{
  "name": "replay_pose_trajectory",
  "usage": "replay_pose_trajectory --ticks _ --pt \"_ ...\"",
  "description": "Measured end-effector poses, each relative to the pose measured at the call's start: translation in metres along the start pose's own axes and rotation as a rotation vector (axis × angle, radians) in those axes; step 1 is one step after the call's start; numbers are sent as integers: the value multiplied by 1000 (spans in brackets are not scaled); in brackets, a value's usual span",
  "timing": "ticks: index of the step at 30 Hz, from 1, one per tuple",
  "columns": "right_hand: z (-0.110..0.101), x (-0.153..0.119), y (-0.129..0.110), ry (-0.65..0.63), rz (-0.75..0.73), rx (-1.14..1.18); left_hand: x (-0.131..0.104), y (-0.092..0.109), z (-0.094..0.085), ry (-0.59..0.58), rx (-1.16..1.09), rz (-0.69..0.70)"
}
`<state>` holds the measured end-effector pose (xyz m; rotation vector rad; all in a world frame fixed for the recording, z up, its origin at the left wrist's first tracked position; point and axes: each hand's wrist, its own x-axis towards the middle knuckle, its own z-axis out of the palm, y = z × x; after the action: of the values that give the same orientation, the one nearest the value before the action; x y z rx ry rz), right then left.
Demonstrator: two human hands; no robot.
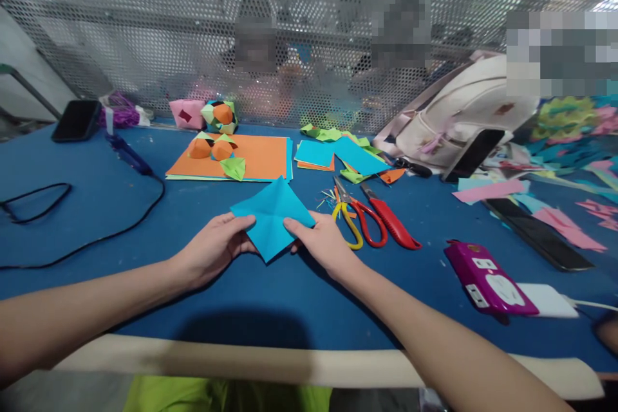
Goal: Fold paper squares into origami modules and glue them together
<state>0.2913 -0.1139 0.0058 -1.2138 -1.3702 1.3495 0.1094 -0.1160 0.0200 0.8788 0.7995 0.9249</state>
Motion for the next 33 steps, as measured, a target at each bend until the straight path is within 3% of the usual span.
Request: replay_pose_trajectory --ticks 11,22,25,33 --pt "-4 -1 0 -32 -13 -68 4 -2 -5 103 -130 2" --pt "-6 -2 -3 -171 50 172 8 3 -12 128 -219 -36" --pt "-10 -2 -1 -142 39 55 7 6 -12 152 -229 -80" --pt "-15 -3 -3 -111 -194 -341 5 7 -17 97 -308 -171"
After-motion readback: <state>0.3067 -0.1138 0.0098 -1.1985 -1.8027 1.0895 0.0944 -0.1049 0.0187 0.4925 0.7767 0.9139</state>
